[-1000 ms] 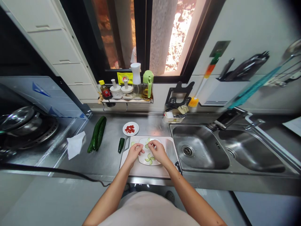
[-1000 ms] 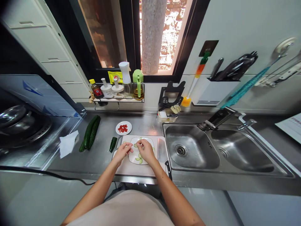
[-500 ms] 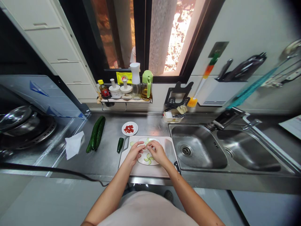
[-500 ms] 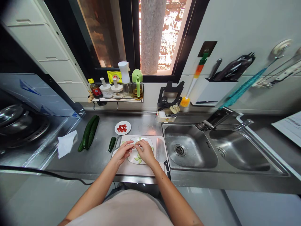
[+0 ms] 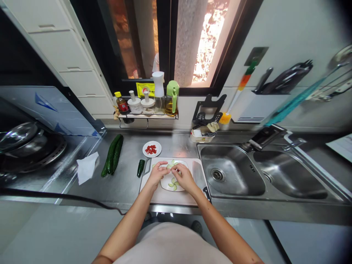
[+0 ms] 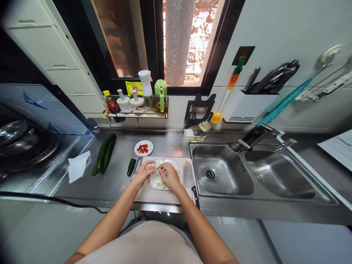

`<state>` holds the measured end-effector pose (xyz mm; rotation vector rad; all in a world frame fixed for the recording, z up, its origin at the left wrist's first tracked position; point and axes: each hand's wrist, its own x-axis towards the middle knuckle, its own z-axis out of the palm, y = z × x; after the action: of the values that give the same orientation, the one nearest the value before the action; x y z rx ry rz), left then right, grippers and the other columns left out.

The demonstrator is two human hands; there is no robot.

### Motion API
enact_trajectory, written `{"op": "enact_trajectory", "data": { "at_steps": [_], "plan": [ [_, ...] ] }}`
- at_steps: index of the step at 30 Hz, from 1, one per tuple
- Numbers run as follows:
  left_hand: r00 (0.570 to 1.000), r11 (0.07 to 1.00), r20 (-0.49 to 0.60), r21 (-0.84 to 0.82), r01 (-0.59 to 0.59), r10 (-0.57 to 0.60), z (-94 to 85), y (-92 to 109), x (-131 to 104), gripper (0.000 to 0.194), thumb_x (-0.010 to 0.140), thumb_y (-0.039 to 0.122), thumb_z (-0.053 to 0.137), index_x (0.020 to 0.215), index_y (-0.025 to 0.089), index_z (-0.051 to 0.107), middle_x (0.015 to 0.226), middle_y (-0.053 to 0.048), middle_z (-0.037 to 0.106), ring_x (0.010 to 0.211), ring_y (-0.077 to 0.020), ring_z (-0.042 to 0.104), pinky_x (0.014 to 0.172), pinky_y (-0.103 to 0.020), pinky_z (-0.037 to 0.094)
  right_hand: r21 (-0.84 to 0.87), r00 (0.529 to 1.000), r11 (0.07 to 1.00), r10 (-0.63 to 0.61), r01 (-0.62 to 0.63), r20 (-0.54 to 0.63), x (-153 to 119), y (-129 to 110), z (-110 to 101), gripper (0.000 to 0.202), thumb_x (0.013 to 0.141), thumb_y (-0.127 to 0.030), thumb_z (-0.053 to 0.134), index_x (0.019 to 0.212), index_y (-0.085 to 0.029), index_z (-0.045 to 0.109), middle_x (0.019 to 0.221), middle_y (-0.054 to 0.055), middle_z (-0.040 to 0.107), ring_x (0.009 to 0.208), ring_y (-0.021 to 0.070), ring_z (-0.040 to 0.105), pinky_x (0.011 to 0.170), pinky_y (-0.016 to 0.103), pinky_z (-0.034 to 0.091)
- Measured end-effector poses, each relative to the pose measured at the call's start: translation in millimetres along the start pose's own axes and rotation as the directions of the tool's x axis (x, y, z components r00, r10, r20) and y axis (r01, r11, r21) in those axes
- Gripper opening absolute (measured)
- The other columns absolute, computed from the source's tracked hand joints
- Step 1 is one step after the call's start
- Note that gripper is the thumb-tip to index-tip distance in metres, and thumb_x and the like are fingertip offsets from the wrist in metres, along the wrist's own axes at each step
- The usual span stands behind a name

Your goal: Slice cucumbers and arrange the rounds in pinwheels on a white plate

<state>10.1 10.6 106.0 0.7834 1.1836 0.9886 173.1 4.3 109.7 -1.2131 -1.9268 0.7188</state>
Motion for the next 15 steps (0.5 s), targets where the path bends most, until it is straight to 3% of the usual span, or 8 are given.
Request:
{"op": "enact_trajectory", "data": {
  "at_steps": [7,15],
  "plan": [
    [0.992,0.992,0.039,-0.035,-0.119,0.120,2.6,2,-2,0.056,0.055,0.025,0.079,0.105,0.017,0.057,0.068,0.002,0.062,0.062,-0.0085,0.057,0.063,-0.020,0.042,0.026,0.999,0.998,0.051,-0.051,0.016,3,4,1,0.014,0.086,-0.028,0.051,0.081,-0.020,0.062,0.080,0.002,0.061,0.079,0.0152,0.054,0.071,0.026,0.040],
    [0.989,0.988,0.026,0.043,-0.148,0.147,-4.2,-6,8,0.055,0.055,0.026,0.078,0.105,0.016,0.059,0.067,0.003,0.057,0.061,-0.0088,0.056,0.061,-0.020,0.042,0.131,0.979,0.970,0.199,-0.204,0.052,6,19,17,0.017,0.081,-0.031,0.052,0.079,-0.018,0.063,0.076,0.002,0.065,0.070,0.0133,0.055,0.066,0.024,0.042]
  ]
}}
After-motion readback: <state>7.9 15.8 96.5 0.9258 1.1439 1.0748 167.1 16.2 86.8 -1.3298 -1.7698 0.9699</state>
